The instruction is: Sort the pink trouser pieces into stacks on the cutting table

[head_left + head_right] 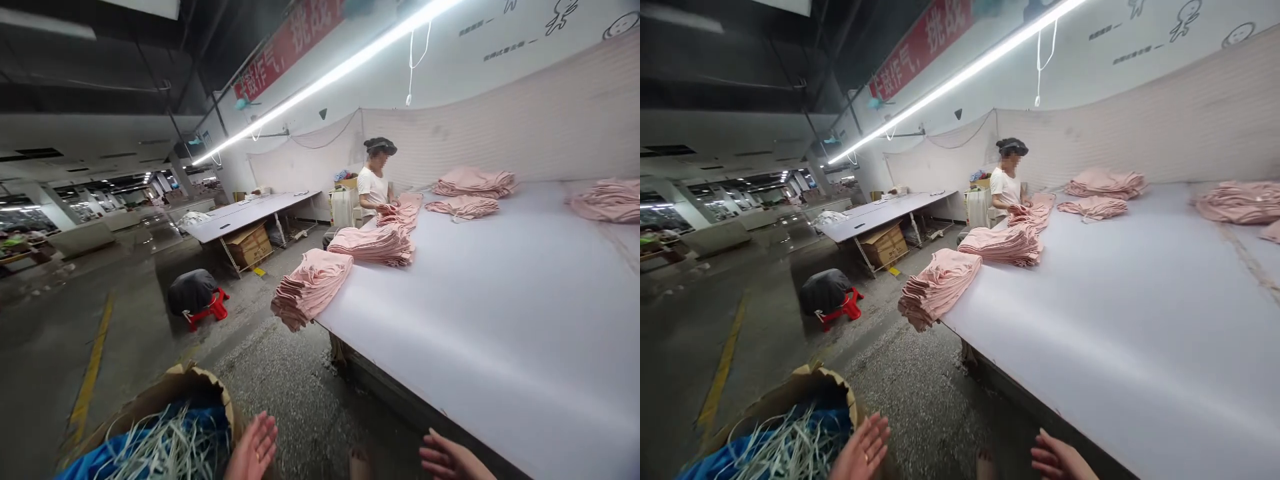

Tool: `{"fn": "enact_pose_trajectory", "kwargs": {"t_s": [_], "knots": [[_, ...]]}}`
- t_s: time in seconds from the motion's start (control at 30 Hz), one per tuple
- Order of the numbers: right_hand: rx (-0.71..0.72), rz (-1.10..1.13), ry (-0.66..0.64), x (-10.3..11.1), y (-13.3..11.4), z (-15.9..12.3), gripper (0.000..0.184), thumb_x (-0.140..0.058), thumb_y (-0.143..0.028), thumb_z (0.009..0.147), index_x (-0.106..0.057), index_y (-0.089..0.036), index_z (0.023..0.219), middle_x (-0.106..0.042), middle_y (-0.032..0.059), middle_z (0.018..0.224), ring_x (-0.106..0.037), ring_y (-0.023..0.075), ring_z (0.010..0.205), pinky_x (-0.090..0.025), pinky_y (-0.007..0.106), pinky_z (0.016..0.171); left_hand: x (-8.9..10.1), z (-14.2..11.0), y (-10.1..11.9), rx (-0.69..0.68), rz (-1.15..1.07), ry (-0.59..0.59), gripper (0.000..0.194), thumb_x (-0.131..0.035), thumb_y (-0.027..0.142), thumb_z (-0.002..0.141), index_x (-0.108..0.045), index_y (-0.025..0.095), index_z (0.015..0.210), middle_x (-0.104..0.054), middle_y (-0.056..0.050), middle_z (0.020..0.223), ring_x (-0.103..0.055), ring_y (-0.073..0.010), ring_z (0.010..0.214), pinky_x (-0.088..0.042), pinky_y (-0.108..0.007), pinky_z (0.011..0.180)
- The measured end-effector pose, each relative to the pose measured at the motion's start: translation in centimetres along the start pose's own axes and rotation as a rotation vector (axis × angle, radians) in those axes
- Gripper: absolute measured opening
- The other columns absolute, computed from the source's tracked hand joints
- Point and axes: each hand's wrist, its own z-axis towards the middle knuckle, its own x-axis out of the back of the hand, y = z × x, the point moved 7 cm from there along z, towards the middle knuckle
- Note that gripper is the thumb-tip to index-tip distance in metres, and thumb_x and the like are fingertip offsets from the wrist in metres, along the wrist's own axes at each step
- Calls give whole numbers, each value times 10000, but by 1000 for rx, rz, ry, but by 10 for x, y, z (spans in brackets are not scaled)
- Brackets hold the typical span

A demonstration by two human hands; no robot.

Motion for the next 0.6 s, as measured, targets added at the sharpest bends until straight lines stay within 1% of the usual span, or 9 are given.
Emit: {"fn": "enact_pose_trajectory", "kwargs": {"t_s": [0.1, 0.17, 0.23, 0.3, 0.33, 0.4, 0.47, 0.53, 0.6], "knots": [[65, 76, -14, -53, -68, 38, 297, -591, -429, 800, -581, -178, 958, -704, 148, 977, -702, 224, 820, -565, 296, 714, -25, 48, 60, -57, -92, 4, 216, -507, 288, 852, -633, 195, 999, -724, -62, 974, -686, -183, 908, -377, -381, 1078], [89, 86, -12, -92, -110, 65, 324, -531, -426, 856, -544, -153, 1031, -700, 148, 960, -701, 212, 781, -564, 305, 725, -37, 74, 95, -78, -100, 32, 211, -500, 283, 857, -630, 182, 989, -724, -67, 952, -688, -176, 873, -363, -391, 1088], [102, 66, -4, -126, -144, 92, 367, -523, -426, 871, -519, -131, 1088, -690, 152, 967, -697, 204, 765, -559, 304, 721, -50, 99, 126, -91, -76, 61, 210, -499, 281, 858, -629, 168, 980, -717, -76, 956, -680, -181, 916, -363, -388, 1089], [129, 43, 13, -153, -173, 115, 404, -524, -433, 875, -510, -112, 1120, -673, 162, 993, -690, 196, 758, -551, 303, 717, -66, 125, 151, -82, -24, 84, 215, -514, 294, 851, -625, 154, 970, -702, -90, 985, -642, -208, 1055, -360, -381, 1094], [141, 38, 19, -164, -185, 126, 420, -526, -436, 875, -508, -103, 1131, -663, 166, 1011, -687, 192, 754, -547, 303, 717, -75, 140, 162, -76, 15, 95, 220, -519, 301, 848, -619, 146, 969, -690, -104, 1027, -602, -226, 1136, -355, -378, 1099], [146, 35, 37, -180, -203, 145, 454, -530, -450, 874, -502, -86, 1143, -644, 170, 1029, -678, 186, 743, -543, 303, 710, -96, 172, 186, -80, 112, 115, 237, -513, 298, 851, -595, 131, 997, -637, -148, 1180, -507, -252, 1261, -337, -373, 1112], [129, 39, 52, -192, -216, 162, 501, -536, -474, 868, -487, -66, 1156, -636, 166, 1008, -672, 183, 736, -540, 299, 700, -122, 208, 213, -105, 204, 118, 281, -501, 290, 857, -559, 113, 1068, -533, -194, 1343, -440, -256, 1319, -305, -369, 1130], [112, 64, 56, -204, -225, 178, 574, -547, -523, 851, -465, -57, 1176, -638, 144, 952, -667, 180, 723, -534, 294, 690, -152, 248, 240, -131, 280, 89, 369, -507, 302, 857, -516, 102, 1167, -443, -206, 1434, -399, -244, 1348, -264, -352, 1148], [112, 107, 62, -218, -236, 193, 682, -580, -600, 797, -442, -68, 1201, -640, 106, 880, -656, 170, 693, -524, 283, 669, -186, 290, 265, -137, 359, 37, 484, -542, 350, 839, -476, 100, 1247, -394, -200, 1474, -366, -243, 1369, -233, -344, 1160]]}}
